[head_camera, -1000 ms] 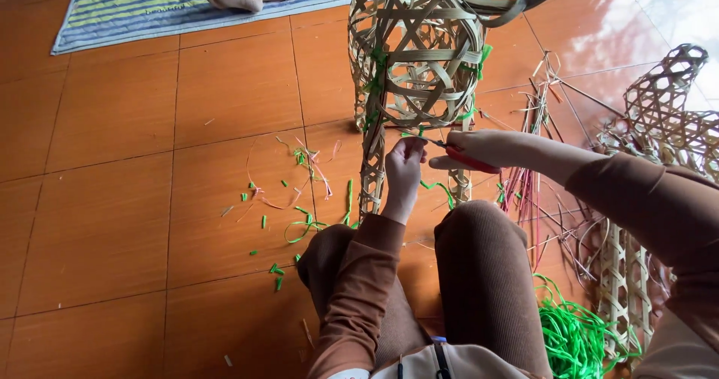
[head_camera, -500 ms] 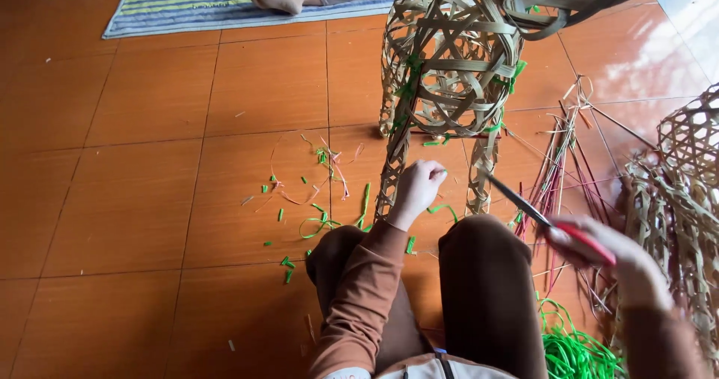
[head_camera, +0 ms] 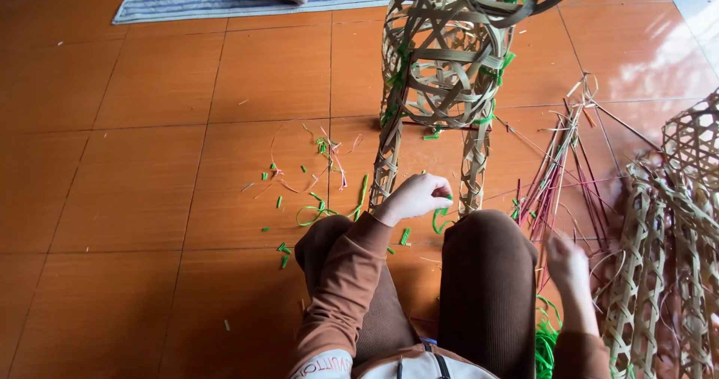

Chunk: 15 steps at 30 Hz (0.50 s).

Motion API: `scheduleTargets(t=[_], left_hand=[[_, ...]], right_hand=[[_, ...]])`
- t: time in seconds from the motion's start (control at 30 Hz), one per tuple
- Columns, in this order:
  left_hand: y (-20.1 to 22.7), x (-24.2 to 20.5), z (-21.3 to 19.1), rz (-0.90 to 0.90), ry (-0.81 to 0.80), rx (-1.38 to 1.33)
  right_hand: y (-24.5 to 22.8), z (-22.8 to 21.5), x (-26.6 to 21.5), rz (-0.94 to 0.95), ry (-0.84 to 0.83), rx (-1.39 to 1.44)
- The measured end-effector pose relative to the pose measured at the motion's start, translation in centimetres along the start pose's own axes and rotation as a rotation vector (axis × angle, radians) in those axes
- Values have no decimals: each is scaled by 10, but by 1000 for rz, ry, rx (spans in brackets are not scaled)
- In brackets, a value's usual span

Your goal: Assembling a decorative bamboo structure by securing joints with plastic ties and trimming them with scissors.

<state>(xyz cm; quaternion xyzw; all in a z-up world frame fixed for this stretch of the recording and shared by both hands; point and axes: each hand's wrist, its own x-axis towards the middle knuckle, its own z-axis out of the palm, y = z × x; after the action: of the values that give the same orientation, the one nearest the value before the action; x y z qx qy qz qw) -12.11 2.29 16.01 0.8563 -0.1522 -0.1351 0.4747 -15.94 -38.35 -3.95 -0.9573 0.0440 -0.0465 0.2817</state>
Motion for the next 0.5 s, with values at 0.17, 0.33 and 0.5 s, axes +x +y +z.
scheduleTargets(t=[0.17, 0.33, 0.5], left_hand=[[15, -4, -7, 66, 37, -253], [19, -14, -26, 113, 126, -453], [-2, -35, -77, 109, 506, -287]], right_hand=[[-251, -83, 0, -307, -150, 542], [-307, -37, -8, -328, -529, 550], [-288, -37, 18, -356, -671, 492]])
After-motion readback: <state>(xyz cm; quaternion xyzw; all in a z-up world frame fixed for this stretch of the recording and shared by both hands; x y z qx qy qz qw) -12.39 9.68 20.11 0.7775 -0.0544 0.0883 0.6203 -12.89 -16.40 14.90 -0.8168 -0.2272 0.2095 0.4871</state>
